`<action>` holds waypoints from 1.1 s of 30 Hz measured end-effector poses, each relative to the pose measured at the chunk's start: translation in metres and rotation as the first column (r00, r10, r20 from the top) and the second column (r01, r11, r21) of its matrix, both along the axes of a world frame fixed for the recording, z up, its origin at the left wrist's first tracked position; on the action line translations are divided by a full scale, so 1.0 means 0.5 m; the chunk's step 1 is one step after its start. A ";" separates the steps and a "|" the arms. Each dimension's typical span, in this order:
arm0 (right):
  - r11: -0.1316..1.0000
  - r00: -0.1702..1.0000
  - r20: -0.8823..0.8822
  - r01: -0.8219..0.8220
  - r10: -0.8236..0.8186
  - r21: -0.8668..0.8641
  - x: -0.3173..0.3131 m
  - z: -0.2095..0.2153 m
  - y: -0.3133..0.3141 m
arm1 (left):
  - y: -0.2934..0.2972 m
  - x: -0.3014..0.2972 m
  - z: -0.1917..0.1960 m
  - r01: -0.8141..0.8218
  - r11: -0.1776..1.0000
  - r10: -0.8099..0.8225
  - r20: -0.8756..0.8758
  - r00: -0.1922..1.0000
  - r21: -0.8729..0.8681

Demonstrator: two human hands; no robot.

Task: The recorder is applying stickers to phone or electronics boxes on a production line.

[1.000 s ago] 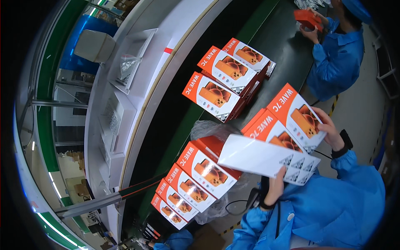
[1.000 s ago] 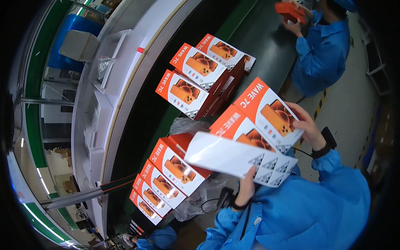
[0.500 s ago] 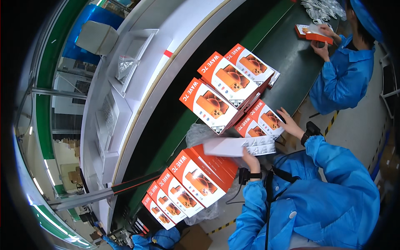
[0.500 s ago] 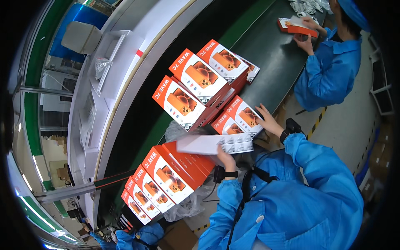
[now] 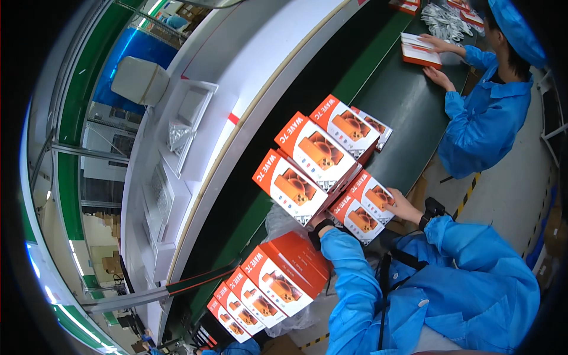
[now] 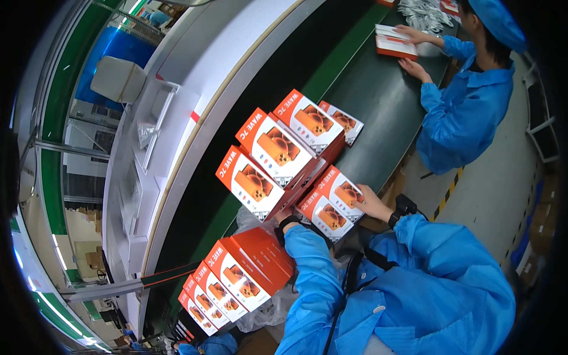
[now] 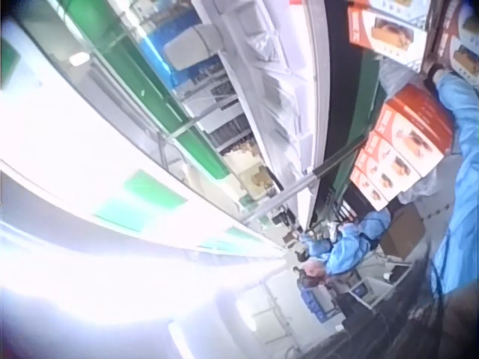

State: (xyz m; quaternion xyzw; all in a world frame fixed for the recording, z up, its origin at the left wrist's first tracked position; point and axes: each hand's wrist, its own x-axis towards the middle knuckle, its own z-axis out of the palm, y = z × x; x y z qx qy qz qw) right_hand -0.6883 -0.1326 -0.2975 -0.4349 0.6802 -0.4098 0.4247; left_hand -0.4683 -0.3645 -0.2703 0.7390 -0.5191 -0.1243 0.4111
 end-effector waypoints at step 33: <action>0.968 0.955 0.221 0.225 -0.197 -0.108 0.262 -0.049 0.005 | -0.087 0.129 -0.051 0.411 0.912 -0.376 -0.382 0.844 0.011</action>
